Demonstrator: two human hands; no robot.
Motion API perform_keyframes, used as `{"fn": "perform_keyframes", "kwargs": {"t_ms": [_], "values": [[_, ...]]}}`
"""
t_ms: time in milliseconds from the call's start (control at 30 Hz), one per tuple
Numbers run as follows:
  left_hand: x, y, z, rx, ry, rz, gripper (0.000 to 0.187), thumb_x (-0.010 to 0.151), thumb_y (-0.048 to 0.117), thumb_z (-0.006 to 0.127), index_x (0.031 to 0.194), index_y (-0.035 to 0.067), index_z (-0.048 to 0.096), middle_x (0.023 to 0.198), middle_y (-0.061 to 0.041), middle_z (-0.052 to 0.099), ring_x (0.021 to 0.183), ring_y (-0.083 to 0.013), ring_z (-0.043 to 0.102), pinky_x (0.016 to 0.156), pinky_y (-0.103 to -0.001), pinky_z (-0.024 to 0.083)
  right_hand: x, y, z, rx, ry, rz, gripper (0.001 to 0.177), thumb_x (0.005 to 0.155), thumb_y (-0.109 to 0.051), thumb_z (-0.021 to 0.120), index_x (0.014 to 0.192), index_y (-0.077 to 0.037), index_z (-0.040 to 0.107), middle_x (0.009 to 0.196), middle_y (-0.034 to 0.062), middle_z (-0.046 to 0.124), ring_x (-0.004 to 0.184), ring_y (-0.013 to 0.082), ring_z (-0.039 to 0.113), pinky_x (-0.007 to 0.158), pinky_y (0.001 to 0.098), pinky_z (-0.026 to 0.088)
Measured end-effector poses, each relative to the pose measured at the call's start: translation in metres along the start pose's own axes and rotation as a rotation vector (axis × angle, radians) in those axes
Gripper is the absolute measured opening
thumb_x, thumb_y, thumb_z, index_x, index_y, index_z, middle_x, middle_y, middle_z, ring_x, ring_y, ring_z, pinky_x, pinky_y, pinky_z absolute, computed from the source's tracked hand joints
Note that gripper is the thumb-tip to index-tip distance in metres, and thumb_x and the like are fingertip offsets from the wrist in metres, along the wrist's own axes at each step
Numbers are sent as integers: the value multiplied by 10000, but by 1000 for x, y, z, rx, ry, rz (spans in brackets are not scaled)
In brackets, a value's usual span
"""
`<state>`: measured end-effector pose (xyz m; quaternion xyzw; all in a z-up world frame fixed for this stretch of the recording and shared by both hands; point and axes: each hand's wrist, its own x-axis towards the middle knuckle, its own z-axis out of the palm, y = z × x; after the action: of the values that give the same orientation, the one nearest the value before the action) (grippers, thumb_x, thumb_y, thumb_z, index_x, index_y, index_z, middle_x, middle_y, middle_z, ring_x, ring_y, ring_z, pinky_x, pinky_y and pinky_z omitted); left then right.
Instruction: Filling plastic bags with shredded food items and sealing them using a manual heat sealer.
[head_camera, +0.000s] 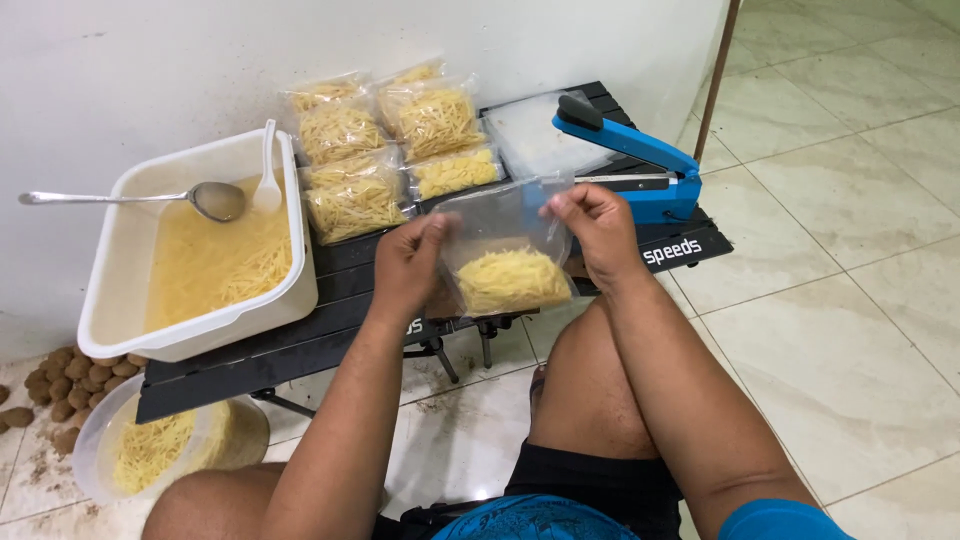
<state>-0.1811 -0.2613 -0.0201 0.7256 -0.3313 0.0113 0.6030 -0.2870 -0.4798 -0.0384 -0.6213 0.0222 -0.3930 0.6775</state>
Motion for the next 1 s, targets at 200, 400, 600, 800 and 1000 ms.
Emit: {"fn": "perform_keyframes", "kwargs": {"t_ms": [200,400,600,800,1000], "values": [[5,-10,3,-83,-49,95,355,1119,309,494,1211,128,786,1101,-140,784,1118,-325,708,995,-483,527,14,7,-13,-11,23,-27,130,978,-90,749,862,-38,720,806,105,740,797,87,669,795,207,509],[16,-31,11,-209,20,112,359,1136,288,482,1319,91,718,1179,-181,752,1212,-315,657,1054,-480,510,16,16,-23,-46,11,-15,168,1015,-120,721,880,-21,739,823,129,758,814,114,701,792,240,532],[-6,-54,41,-192,-38,-43,241,1049,231,675,1227,100,771,1047,-140,790,1100,-292,721,940,-455,577,13,8,-21,-56,105,-10,170,1006,-155,736,871,-52,729,799,99,748,717,77,642,716,199,514],[-1,-37,72,-245,34,-34,230,1044,335,689,1077,156,829,943,-80,805,999,-160,723,867,-392,586,24,21,-47,-40,304,-32,192,1038,-210,693,883,-97,710,784,56,738,682,60,619,661,181,450],[2,-33,96,-518,190,-177,310,1061,294,616,1067,33,784,993,-175,793,979,-246,751,881,-413,612,13,5,-43,-4,83,331,175,891,-206,798,994,-71,757,857,67,763,737,98,706,682,201,556]]}}
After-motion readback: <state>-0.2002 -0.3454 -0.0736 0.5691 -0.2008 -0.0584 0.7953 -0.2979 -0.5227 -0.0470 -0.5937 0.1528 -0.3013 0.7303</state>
